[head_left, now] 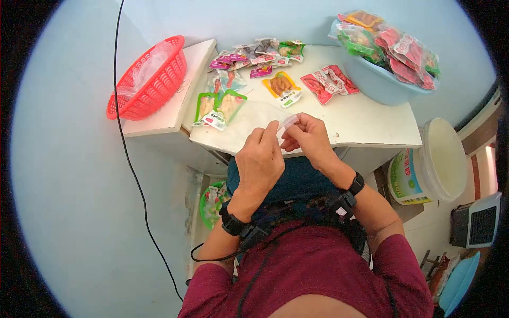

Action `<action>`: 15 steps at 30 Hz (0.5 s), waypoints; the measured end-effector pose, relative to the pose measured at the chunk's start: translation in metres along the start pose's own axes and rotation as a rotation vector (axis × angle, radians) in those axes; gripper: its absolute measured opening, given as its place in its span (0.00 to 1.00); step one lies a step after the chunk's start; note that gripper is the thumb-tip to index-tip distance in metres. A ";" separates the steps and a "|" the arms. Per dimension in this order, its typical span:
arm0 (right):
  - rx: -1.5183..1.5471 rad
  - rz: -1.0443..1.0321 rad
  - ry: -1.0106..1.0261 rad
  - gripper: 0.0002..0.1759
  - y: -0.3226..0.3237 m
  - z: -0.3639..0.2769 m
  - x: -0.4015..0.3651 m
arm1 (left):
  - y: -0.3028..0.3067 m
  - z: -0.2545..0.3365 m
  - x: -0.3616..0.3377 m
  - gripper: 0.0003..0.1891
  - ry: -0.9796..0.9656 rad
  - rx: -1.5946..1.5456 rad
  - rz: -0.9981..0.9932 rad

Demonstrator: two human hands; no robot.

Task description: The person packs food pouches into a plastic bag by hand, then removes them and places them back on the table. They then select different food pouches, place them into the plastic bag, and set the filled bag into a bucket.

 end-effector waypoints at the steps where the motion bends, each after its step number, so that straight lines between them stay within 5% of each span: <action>1: 0.004 0.005 -0.025 0.13 0.002 0.003 0.003 | -0.004 -0.003 -0.002 0.15 0.015 -0.022 -0.012; 15: -0.022 -0.036 0.065 0.31 0.004 0.004 0.012 | -0.030 -0.016 0.001 0.13 0.054 -0.175 0.042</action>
Point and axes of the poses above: each hand's wrist, its own x-axis towards the middle knuckle, its own y-axis out of the back of the hand, z = x × y, the point moved 2 cm from there along x, towards the middle knuckle, and after that the axes turned 2 degrees about x, right-handed, at the moved point
